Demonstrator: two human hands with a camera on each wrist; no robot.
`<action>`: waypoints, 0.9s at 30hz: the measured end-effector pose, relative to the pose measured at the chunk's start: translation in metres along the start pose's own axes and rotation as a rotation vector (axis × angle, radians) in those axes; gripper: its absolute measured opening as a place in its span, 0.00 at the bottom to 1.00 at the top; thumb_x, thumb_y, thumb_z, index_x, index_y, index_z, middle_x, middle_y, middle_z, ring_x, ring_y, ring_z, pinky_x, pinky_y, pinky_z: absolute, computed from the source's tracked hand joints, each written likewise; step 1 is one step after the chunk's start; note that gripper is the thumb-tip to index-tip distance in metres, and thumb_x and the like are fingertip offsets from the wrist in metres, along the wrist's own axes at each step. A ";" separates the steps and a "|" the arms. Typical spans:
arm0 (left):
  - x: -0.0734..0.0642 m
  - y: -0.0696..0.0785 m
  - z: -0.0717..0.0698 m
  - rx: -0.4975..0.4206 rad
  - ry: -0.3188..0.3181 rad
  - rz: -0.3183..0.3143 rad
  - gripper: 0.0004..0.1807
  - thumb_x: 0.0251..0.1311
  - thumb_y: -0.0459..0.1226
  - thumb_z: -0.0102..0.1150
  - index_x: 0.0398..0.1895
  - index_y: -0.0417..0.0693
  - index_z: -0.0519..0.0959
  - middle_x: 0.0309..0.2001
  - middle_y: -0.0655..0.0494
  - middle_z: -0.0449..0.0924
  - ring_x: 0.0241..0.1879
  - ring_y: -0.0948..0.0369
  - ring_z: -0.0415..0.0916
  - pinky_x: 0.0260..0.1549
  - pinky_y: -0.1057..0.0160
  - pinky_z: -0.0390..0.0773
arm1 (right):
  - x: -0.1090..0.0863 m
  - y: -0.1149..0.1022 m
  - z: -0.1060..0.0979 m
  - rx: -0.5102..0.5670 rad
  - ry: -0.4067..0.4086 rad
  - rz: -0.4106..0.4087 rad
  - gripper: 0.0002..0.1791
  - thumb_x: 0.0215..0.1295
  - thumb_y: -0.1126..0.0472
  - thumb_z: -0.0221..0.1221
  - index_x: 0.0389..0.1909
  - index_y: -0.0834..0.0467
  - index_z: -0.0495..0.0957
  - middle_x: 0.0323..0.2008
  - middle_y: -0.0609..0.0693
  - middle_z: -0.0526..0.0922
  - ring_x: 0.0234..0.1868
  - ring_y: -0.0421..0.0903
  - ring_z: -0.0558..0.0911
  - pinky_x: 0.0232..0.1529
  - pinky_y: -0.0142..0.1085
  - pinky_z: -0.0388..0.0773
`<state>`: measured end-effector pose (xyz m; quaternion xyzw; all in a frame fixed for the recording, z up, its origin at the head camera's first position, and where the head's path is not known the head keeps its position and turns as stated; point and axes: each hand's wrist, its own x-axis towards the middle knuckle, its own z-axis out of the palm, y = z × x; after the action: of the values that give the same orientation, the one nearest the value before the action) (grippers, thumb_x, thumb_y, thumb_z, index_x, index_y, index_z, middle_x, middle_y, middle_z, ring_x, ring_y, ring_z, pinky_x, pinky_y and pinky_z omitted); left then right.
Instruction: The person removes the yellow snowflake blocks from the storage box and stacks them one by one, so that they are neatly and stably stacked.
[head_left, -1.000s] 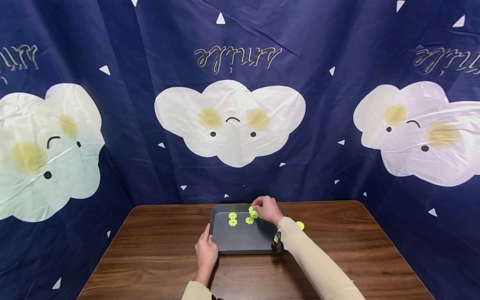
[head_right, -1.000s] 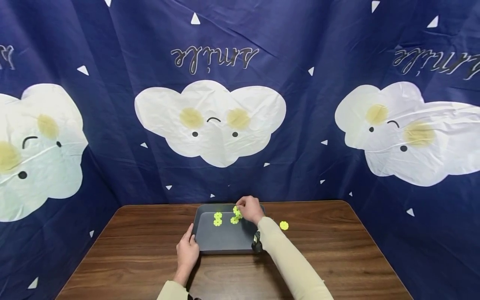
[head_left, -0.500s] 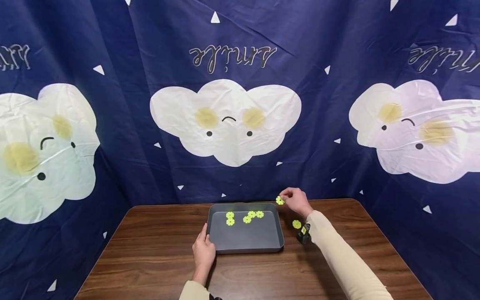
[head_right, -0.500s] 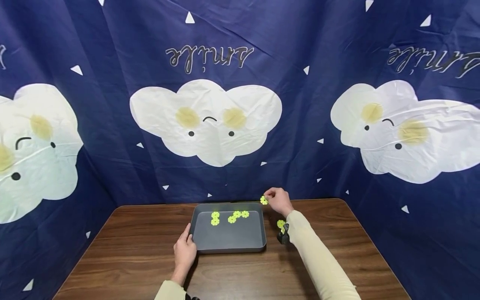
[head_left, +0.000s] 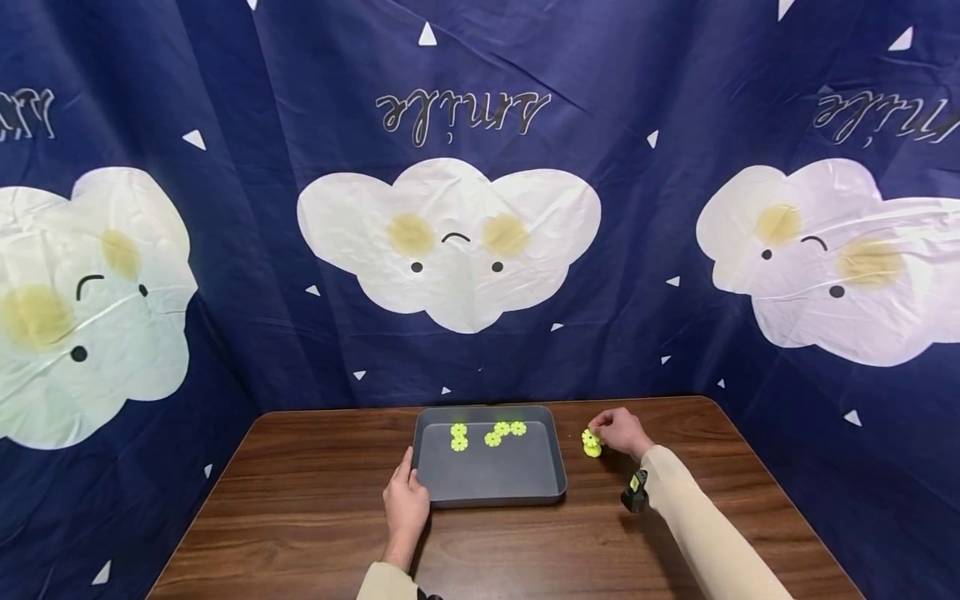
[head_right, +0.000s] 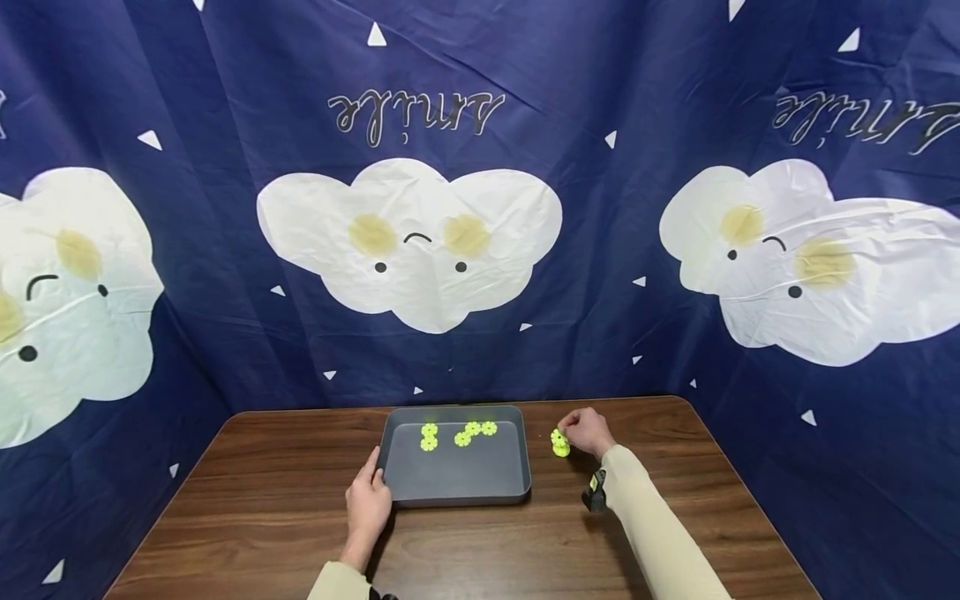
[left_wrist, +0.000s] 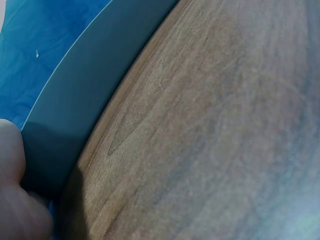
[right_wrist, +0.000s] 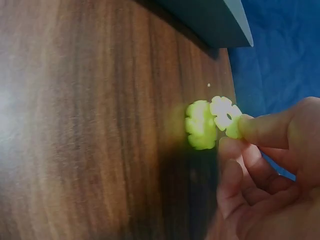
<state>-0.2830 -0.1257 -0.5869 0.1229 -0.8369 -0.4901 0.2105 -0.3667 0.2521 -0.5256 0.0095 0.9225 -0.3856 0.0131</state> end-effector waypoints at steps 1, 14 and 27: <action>0.000 0.000 0.000 0.001 -0.004 -0.005 0.26 0.69 0.23 0.46 0.70 0.34 0.70 0.63 0.30 0.75 0.63 0.36 0.74 0.63 0.38 0.73 | -0.001 0.002 0.001 -0.004 -0.005 0.004 0.05 0.62 0.67 0.62 0.33 0.63 0.86 0.29 0.51 0.85 0.27 0.42 0.78 0.28 0.31 0.74; -0.002 -0.001 -0.001 0.007 -0.005 -0.010 0.26 0.69 0.23 0.45 0.70 0.34 0.70 0.64 0.30 0.74 0.63 0.36 0.73 0.63 0.38 0.72 | -0.004 0.014 0.011 -0.065 0.009 0.006 0.06 0.58 0.67 0.61 0.31 0.60 0.87 0.34 0.51 0.88 0.37 0.45 0.78 0.41 0.34 0.74; -0.001 0.002 -0.001 -0.011 0.010 0.008 0.26 0.68 0.22 0.47 0.70 0.34 0.71 0.63 0.30 0.76 0.62 0.37 0.75 0.62 0.39 0.74 | -0.005 0.017 0.012 -0.035 -0.006 0.045 0.08 0.60 0.67 0.59 0.35 0.63 0.86 0.39 0.55 0.88 0.41 0.48 0.81 0.42 0.37 0.77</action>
<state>-0.2812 -0.1253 -0.5850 0.1207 -0.8335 -0.4934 0.2172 -0.3611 0.2552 -0.5462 0.0288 0.9287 -0.3689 0.0244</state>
